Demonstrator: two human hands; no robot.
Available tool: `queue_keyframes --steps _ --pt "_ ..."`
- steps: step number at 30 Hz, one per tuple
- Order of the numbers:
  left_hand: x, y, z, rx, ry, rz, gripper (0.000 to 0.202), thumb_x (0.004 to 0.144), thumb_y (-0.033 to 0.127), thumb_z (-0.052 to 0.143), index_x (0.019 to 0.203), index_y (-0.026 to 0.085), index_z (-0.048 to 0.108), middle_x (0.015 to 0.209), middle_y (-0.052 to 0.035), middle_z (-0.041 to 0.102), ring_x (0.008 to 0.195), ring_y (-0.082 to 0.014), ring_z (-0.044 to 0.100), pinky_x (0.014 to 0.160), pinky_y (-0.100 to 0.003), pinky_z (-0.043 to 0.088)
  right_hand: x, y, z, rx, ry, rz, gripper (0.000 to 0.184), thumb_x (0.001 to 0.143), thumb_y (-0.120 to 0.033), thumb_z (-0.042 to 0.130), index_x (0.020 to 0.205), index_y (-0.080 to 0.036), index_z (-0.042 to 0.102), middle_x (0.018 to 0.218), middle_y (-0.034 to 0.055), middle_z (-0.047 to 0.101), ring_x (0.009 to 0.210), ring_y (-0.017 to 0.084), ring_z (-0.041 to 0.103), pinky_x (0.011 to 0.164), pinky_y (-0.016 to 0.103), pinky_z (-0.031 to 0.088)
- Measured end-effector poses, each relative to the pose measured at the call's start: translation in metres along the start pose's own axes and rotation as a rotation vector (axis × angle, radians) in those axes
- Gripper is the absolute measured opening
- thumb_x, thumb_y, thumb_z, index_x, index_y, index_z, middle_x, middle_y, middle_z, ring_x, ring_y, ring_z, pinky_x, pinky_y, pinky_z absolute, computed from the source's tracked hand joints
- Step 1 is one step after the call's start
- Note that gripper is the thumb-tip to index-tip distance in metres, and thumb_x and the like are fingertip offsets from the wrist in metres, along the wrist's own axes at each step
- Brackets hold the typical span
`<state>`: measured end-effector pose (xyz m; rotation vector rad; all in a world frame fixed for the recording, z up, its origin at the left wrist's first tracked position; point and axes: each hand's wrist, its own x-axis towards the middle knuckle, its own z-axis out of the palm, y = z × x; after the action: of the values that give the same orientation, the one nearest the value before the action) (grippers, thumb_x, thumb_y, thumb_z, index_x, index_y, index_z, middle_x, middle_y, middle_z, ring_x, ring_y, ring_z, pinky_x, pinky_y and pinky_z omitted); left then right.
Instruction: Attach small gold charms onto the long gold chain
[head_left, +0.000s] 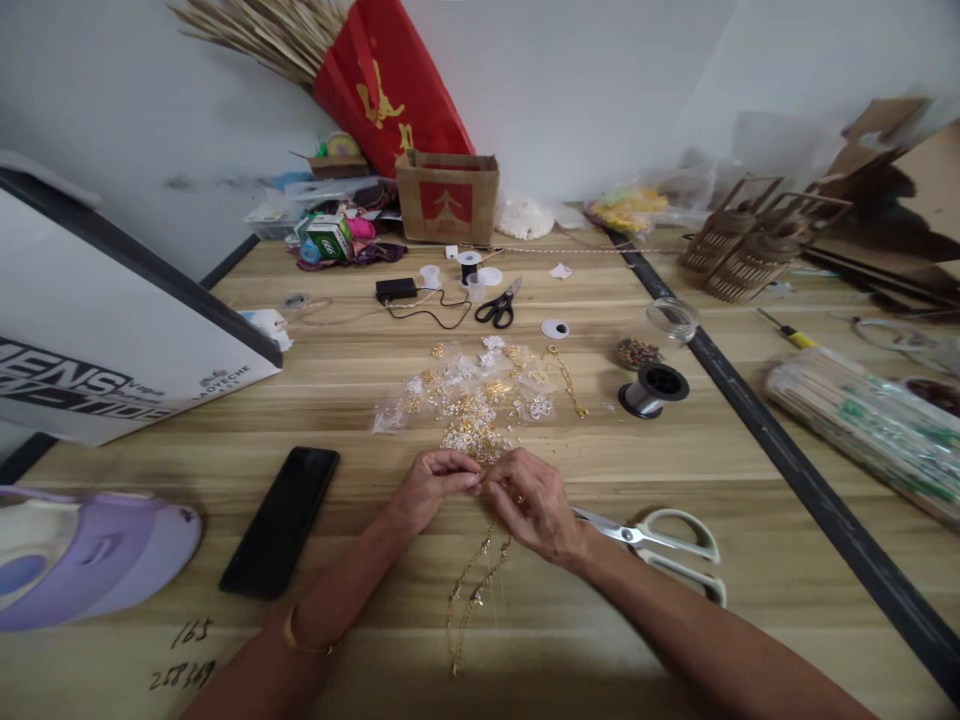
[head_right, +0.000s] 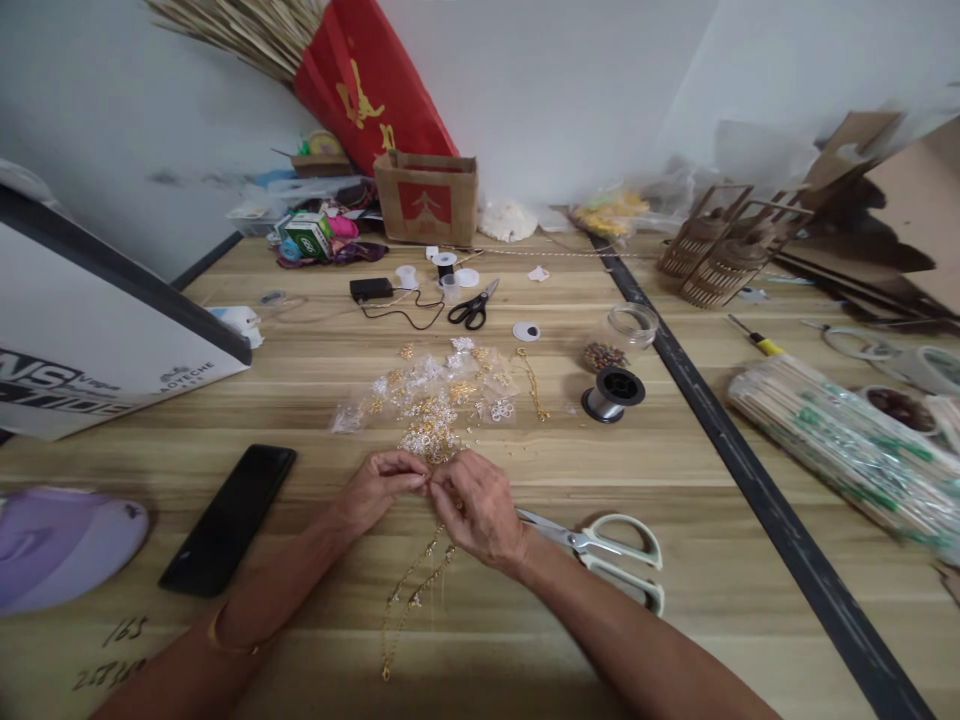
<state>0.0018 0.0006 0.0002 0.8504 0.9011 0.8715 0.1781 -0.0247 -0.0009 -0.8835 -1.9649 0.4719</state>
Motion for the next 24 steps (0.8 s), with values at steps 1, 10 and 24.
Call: queue_keyframes --steps 1,10,24 --pt "-0.0001 0.0000 0.0000 -0.003 0.001 0.000 0.018 0.053 0.021 0.082 0.065 0.012 0.073 0.057 -0.0021 0.069 0.054 -0.0123 0.060 0.060 -0.025 0.046 0.0000 0.0000 0.0002 -0.003 0.003 0.000 0.006 0.087 -0.016 0.051 0.083 -0.018 0.055 0.073 0.0040 0.059 0.068 0.015 0.053 0.062 0.028 0.044" --pt "0.0002 -0.0032 -0.0018 0.003 -0.015 0.031 0.015 0.056 0.020 0.081 0.066 0.012 0.073 0.058 -0.0020 0.069 0.055 -0.0118 0.060 0.060 -0.023 0.046 -0.0013 0.0014 0.0015 -0.011 -0.002 0.009 0.004 0.087 -0.017 0.052 0.084 -0.019 0.054 0.073 0.0035 0.059 0.069 0.015 0.053 0.062 0.028 0.043" --pt "0.0012 -0.0035 -0.0042 0.051 -0.052 0.086 0.013 0.060 0.021 0.079 0.064 0.012 0.070 0.059 -0.0010 0.066 0.057 -0.0116 0.057 0.061 -0.024 0.044 -0.0007 -0.0001 0.0018 0.022 0.029 0.032 0.004 0.086 -0.016 0.051 0.084 -0.019 0.054 0.072 0.0034 0.058 0.067 0.015 0.052 0.061 0.027 0.042"
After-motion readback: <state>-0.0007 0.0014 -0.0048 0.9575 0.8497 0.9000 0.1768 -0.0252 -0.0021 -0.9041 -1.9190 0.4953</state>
